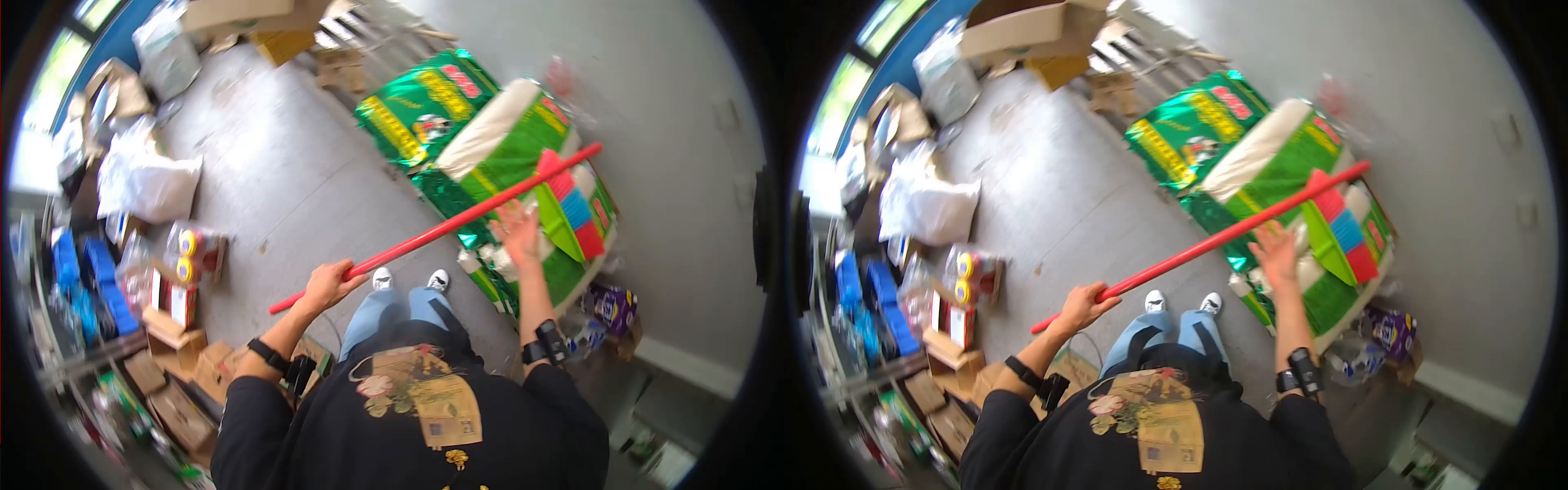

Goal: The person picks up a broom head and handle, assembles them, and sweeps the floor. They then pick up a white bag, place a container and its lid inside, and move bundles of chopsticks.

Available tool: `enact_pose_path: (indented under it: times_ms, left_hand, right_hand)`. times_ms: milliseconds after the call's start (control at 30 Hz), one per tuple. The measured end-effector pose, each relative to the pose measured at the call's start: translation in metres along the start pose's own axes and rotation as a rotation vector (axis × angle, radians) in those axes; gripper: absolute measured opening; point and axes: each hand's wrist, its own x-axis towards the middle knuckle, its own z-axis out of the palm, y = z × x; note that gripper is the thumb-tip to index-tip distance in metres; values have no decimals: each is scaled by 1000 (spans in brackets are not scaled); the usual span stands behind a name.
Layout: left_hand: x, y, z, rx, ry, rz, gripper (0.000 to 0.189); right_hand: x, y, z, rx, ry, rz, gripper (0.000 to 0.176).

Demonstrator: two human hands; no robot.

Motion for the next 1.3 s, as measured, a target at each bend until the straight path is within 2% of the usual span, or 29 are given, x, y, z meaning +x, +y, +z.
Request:
enact_pose_path:
  times_ms: [67, 100, 167, 233, 300, 367, 467, 567, 700, 767, 800, 900, 1000, 1100, 1200, 1300]
  left_hand:
    - [16, 12, 5, -94, -110, -47, 37]
    - [22, 16, 7, -130, -171, -73, 37]
    - [27, 22, 13, -176, -148, -47, 39]
    - [30, 29, 13, -135, -142, -50, 39]
    - [31, 30, 11, -101, -141, -79, 39]
    - [27, 29, 11, -73, -146, -119, 40]
    - [11, 15, 17, -50, -212, -226, 40]
    - [-13, 15, 20, -42, -248, -328, 39]
    - [-41, 43, 20, -138, -217, -459, 36]
    - [-54, 37, 26, -131, -182, -441, 35]
    - [-60, 29, 31, -143, -170, -431, 35]
    - [-59, 46, 41, -221, -128, -436, 33]
    - [-32, 92, 46, -363, -79, -414, 32]
    - [-1, 112, 53, -436, -24, -291, 30]
    - [31, 151, 52, -499, -2, -201, 25]
    - [61, 189, 54, -517, 5, -128, 20]
  right_hand:
    - [-4, 6, 4, 2, -83, -79, 42]
    - [-10, 5, 3, -153, 57, -146, 28]
    - [-14, 1, -27, -282, 359, -142, 13]
    - [-21, -13, -70, -481, 469, -163, 18]
    - [-33, -28, -104, -431, 630, 4, 31]
    - [-33, -36, -146, -489, 650, 0, 32]
    - [-24, -44, -188, -285, 659, 4, 42]
    - [13, -35, -235, 186, 684, 161, 53]
    - [52, -22, -254, 499, 670, -51, 53]
    - [64, -22, -267, 622, 632, -201, 51]
    - [65, -30, -265, 595, 756, -138, 43]
    - [85, -44, -297, 508, 725, -126, 31]
    - [68, -87, -273, 591, 547, -229, 25]
    - [60, -108, -277, 505, 469, -293, 27]
    - [73, -94, -315, 405, 610, -401, 34]
    - [58, -93, -313, 454, 727, -141, 41]
